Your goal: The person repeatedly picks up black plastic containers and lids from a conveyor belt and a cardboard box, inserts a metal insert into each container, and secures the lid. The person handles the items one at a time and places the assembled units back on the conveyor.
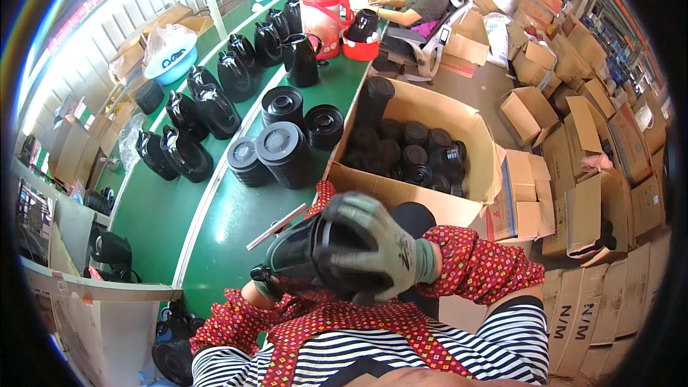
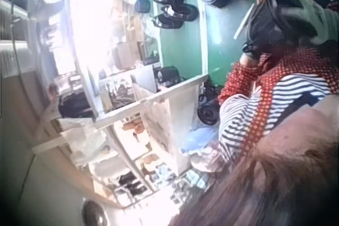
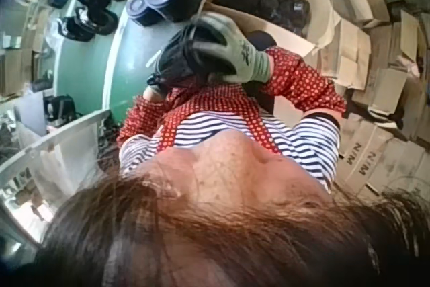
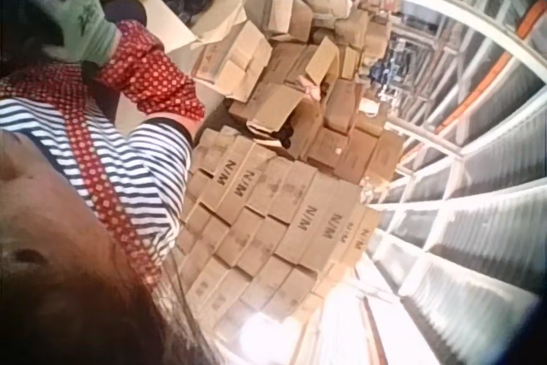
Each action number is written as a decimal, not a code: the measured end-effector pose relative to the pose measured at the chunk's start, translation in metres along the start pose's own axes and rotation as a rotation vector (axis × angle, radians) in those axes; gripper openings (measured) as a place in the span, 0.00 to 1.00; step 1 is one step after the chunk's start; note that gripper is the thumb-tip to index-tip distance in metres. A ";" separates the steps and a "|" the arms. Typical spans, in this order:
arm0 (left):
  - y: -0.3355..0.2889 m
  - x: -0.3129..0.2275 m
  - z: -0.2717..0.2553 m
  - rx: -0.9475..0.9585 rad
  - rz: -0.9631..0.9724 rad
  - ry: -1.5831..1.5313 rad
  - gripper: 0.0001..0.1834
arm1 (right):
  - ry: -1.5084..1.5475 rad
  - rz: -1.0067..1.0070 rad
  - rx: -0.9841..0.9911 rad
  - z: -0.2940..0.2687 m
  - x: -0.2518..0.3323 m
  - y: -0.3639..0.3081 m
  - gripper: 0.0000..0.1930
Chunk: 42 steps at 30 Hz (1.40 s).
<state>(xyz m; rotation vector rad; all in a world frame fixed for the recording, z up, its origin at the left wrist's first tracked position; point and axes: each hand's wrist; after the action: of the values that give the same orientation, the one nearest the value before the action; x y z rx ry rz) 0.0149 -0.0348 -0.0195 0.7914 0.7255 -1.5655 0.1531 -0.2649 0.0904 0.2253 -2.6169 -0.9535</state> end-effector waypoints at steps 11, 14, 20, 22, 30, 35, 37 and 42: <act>-0.032 -0.052 -0.015 -0.396 0.611 0.970 0.27 | 1.189 1.132 -0.154 0.047 -0.030 -0.050 0.37; -0.025 -0.027 -0.047 -0.278 0.399 0.614 0.35 | 0.490 0.535 -0.231 0.045 -0.018 -0.053 0.39; -0.012 -0.075 0.001 -0.252 0.671 1.134 0.27 | 1.006 0.847 -0.356 0.045 -0.001 -0.024 0.37; -0.012 -0.118 0.039 0.031 0.608 1.473 0.23 | 1.331 1.147 -0.323 0.061 -0.016 -0.046 0.38; -0.017 -0.054 -0.002 -0.165 0.214 0.356 0.38 | 0.531 0.658 -0.231 0.044 -0.004 -0.069 0.49; -0.019 -0.038 -0.022 -0.221 0.442 0.725 0.29 | 1.148 0.756 -0.585 0.055 0.013 -0.040 0.43; -0.017 -0.074 0.010 -0.389 0.515 0.926 0.25 | 1.211 0.888 -0.503 0.065 -0.004 -0.058 0.39; -0.018 -0.093 0.028 -0.343 0.688 1.283 0.28 | 1.220 0.940 -0.524 0.055 -0.002 -0.036 0.35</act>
<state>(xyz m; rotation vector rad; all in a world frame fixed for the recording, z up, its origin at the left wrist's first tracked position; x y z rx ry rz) 0.0030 -0.0026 0.0727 1.5569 1.3635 -0.1520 0.1351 -0.2587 0.0274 -0.4105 -1.0678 -0.7148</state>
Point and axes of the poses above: each hand's wrist, its own y-axis towards the middle knuckle, its own z-axis out of the palm, x = y × z, and after that the axes turned 11 degrees about -y, right-handed
